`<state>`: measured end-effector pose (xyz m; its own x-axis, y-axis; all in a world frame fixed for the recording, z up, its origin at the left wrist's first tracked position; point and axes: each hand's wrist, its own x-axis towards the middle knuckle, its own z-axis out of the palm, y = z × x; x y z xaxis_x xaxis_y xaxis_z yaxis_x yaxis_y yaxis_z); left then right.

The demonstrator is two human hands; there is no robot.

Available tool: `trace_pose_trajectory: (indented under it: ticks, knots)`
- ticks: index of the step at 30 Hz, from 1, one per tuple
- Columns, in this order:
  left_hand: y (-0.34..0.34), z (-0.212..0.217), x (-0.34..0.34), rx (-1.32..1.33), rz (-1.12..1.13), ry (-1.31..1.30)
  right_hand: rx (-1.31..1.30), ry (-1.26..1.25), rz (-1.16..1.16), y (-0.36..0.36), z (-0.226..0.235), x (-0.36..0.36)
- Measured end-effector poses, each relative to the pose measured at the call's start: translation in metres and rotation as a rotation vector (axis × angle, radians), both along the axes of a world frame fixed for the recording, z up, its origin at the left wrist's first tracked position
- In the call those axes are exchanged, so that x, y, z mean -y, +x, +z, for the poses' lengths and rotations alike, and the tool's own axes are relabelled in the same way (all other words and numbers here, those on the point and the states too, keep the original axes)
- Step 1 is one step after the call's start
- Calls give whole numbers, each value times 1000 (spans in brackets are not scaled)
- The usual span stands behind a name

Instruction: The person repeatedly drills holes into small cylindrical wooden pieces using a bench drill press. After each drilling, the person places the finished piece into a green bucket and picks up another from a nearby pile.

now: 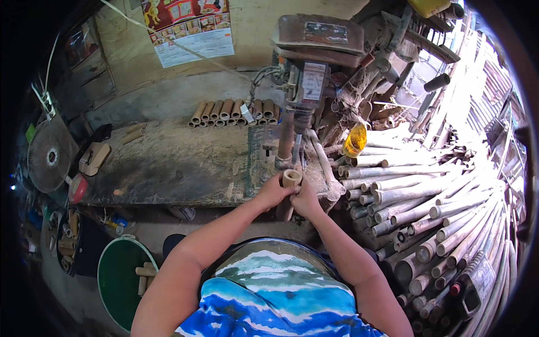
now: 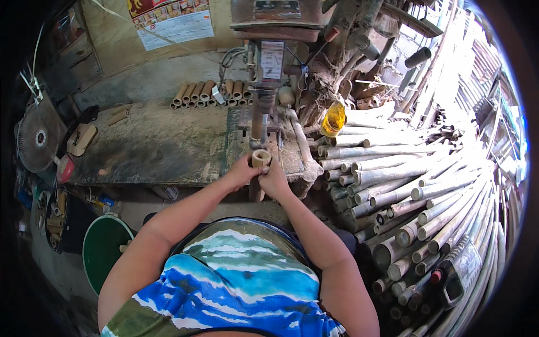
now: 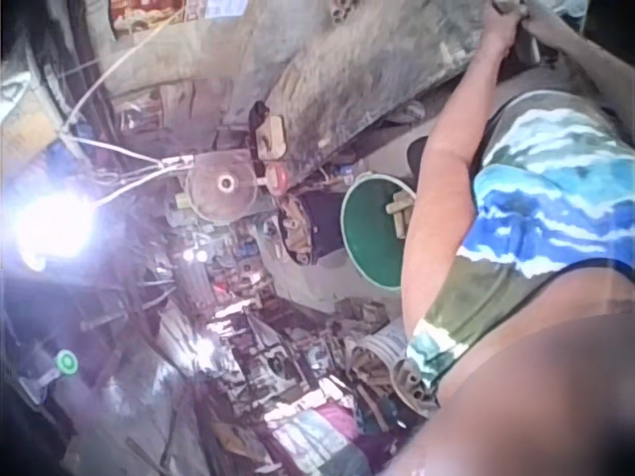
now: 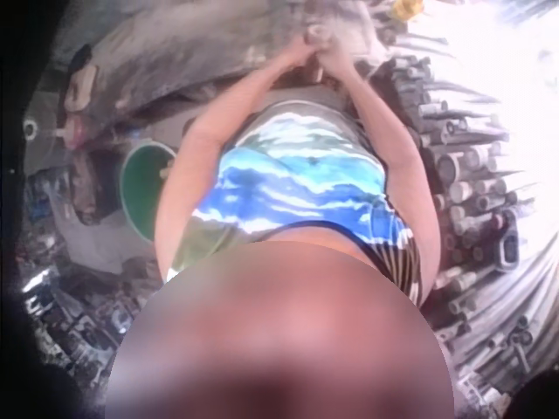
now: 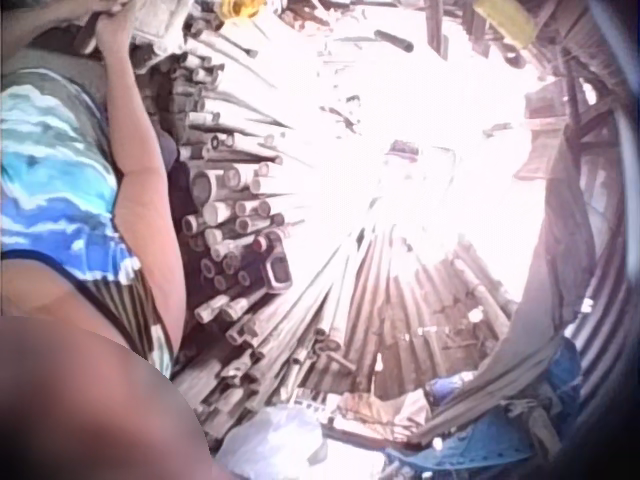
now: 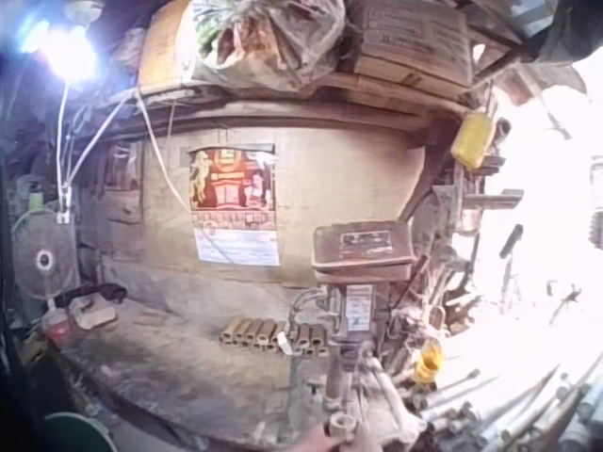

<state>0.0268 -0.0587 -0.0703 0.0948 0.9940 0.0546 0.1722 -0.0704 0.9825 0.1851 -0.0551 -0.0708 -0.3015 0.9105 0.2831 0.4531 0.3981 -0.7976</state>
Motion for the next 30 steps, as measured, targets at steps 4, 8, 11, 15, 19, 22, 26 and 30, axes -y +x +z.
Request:
trace_pose_trajectory:
  ticks: [4,8,11,15,19,22,26,30]
  knots:
    - [0,16,-33,-41,-1,84,5,15,-37,-1,20,-30]
    - [0,40,-32,-181,70,209,22,109,-59,0,49,-27]
    - [-1,51,-21,-179,86,280,3,102,-74,-6,61,-19]
    - [-7,53,-21,-73,65,235,-24,126,-65,-16,64,-16]
    - [-15,49,-29,-79,87,253,-49,152,-58,-27,66,-24]
    - [-17,52,-41,-106,121,379,-47,145,-63,-27,70,-33]
    - [-12,60,-50,-197,146,418,-41,145,-87,-18,75,-44]
    - [5,66,-46,-322,142,344,-24,121,-132,-6,75,-38]
